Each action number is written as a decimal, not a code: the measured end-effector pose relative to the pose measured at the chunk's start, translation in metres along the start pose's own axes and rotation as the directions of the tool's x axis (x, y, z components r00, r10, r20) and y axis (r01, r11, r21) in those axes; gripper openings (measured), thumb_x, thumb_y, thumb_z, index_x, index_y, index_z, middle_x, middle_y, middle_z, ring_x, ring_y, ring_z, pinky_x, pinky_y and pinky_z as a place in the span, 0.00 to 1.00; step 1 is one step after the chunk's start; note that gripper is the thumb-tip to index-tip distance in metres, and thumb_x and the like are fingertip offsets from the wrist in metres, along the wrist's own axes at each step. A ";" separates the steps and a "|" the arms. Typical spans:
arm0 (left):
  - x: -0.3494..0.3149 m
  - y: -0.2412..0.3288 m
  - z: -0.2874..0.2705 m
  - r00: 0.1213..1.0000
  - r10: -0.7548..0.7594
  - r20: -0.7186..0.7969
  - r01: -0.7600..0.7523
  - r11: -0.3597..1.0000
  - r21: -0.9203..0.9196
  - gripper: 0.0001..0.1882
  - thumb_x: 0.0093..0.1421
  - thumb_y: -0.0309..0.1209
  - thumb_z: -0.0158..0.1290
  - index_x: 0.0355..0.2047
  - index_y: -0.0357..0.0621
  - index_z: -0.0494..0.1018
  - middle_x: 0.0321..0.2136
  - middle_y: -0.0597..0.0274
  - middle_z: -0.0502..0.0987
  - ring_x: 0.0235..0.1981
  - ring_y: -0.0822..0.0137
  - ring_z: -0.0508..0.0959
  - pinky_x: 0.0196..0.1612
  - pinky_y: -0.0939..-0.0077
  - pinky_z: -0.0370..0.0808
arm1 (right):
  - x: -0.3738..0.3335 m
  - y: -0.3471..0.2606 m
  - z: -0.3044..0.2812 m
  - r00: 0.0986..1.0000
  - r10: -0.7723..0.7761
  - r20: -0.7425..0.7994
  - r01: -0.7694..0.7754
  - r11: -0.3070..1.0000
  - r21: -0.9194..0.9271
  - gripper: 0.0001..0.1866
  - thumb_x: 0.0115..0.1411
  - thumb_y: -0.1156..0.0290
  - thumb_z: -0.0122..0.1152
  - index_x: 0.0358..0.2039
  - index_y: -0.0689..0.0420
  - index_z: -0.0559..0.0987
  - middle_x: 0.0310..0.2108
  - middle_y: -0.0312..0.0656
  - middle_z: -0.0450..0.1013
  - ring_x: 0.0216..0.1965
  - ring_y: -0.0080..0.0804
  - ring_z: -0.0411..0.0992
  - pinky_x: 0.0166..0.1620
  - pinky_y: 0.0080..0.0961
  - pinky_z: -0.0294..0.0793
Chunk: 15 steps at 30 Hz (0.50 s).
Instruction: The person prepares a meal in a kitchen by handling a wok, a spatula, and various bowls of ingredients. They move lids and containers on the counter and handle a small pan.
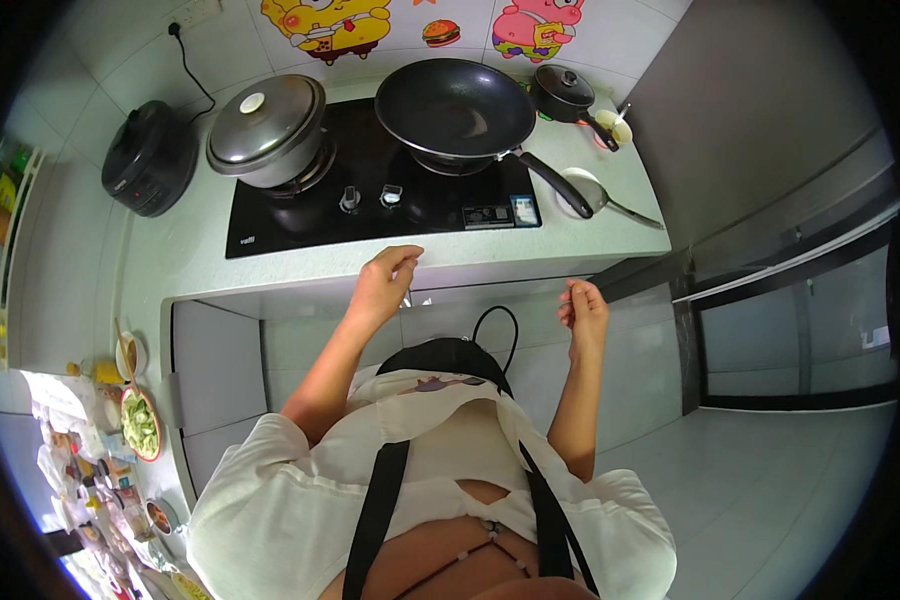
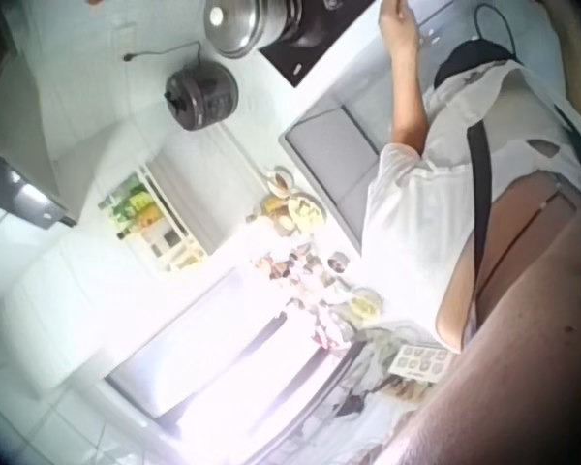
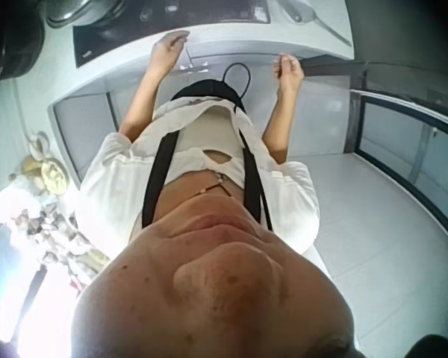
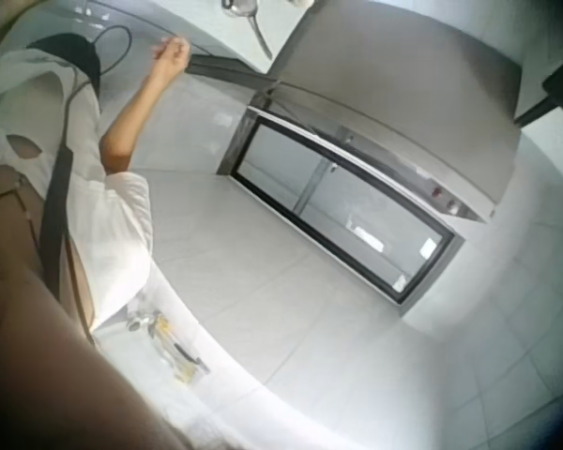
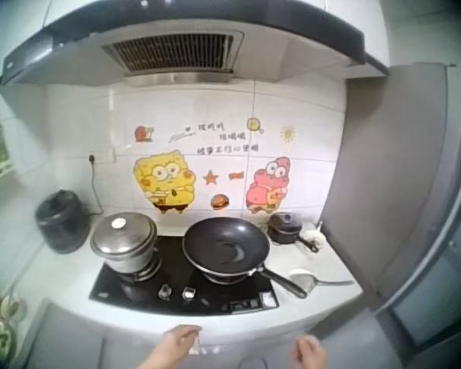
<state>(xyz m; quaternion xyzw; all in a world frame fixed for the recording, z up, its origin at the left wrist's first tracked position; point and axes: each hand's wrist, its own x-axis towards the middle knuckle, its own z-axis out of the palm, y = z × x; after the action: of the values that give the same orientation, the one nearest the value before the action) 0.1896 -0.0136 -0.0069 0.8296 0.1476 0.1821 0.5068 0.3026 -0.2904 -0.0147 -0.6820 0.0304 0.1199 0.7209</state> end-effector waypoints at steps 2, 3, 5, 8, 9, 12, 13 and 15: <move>0.019 -0.008 0.004 1.000 -0.014 -0.024 0.013 0.999 -0.038 0.11 0.55 0.24 0.46 0.38 0.37 0.71 0.33 0.57 0.75 0.35 0.70 0.75 0.39 0.80 0.69 | 0.037 0.001 -0.004 1.000 -0.011 -0.029 0.012 0.999 0.038 0.08 0.59 0.67 0.48 0.33 0.55 0.74 0.22 0.32 0.69 0.17 0.14 0.63 0.21 0.10 0.59; 0.027 -0.010 0.004 0.999 -0.039 -0.027 0.038 0.999 -0.033 0.11 0.54 0.23 0.45 0.38 0.36 0.71 0.32 0.57 0.75 0.35 0.70 0.75 0.39 0.80 0.69 | 0.052 0.002 -0.005 0.999 -0.011 -0.042 0.014 0.998 0.058 0.08 0.58 0.67 0.48 0.33 0.55 0.74 0.23 0.31 0.69 0.18 0.14 0.64 0.21 0.10 0.60; 0.036 -0.012 0.008 0.996 -0.086 -0.039 0.084 0.994 -0.064 0.11 0.54 0.22 0.44 0.38 0.35 0.71 0.31 0.57 0.75 0.35 0.70 0.75 0.39 0.81 0.69 | 0.072 0.002 -0.006 0.995 0.008 -0.101 -0.004 0.999 0.034 0.07 0.58 0.67 0.48 0.33 0.54 0.74 0.25 0.30 0.69 0.20 0.14 0.64 0.22 0.10 0.61; 0.047 -0.015 0.017 0.989 -0.138 -0.056 0.133 0.987 -0.087 0.11 0.54 0.21 0.43 0.38 0.33 0.71 0.31 0.58 0.75 0.35 0.71 0.74 0.39 0.81 0.69 | 0.108 0.004 -0.010 0.993 0.034 -0.111 -0.032 0.999 0.019 0.08 0.59 0.66 0.48 0.36 0.53 0.73 0.29 0.29 0.69 0.28 0.14 0.66 0.27 0.11 0.64; 0.051 -0.017 0.020 0.987 -0.147 -0.058 0.142 0.986 -0.087 0.11 0.54 0.21 0.43 0.38 0.33 0.71 0.31 0.58 0.75 0.35 0.71 0.74 0.39 0.81 0.69 | 0.122 0.001 -0.009 0.993 0.041 -0.107 -0.038 0.999 0.022 0.08 0.59 0.66 0.48 0.37 0.53 0.73 0.30 0.29 0.69 0.30 0.15 0.66 0.28 0.11 0.65; 0.060 -0.016 0.029 0.975 -0.202 -0.094 0.191 0.975 -0.109 0.11 0.55 0.21 0.43 0.38 0.33 0.70 0.32 0.59 0.75 0.35 0.71 0.74 0.40 0.81 0.69 | 0.166 -0.008 -0.009 0.992 0.122 0.043 -0.123 0.992 0.029 0.12 0.59 0.64 0.46 0.41 0.55 0.72 0.36 0.32 0.70 0.34 0.17 0.66 0.32 0.14 0.66; 0.062 -0.013 0.032 0.968 -0.225 -0.113 0.211 0.970 -0.122 0.11 0.55 0.21 0.43 0.38 0.33 0.70 0.32 0.59 0.75 0.36 0.71 0.74 0.40 0.81 0.69 | 0.183 -0.012 -0.007 0.978 0.167 0.123 -0.174 0.983 0.049 0.14 0.60 0.63 0.45 0.42 0.56 0.71 0.37 0.34 0.70 0.35 0.18 0.67 0.32 0.15 0.66; 0.067 -0.003 0.036 0.947 -0.255 -0.196 0.236 0.965 -0.118 0.11 0.55 0.21 0.43 0.39 0.33 0.70 0.32 0.58 0.75 0.36 0.70 0.74 0.40 0.81 0.69 | 0.211 -0.020 -0.002 0.911 0.233 0.341 -0.267 0.962 0.056 0.17 0.60 0.60 0.43 0.44 0.58 0.69 0.40 0.36 0.70 0.36 0.21 0.67 0.35 0.18 0.67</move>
<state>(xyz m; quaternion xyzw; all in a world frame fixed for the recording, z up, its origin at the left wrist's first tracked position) 0.2657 -0.0115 -0.0142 0.7563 0.2938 0.2107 0.5452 0.5120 -0.2654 -0.0389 -0.6050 0.0023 0.3223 0.7281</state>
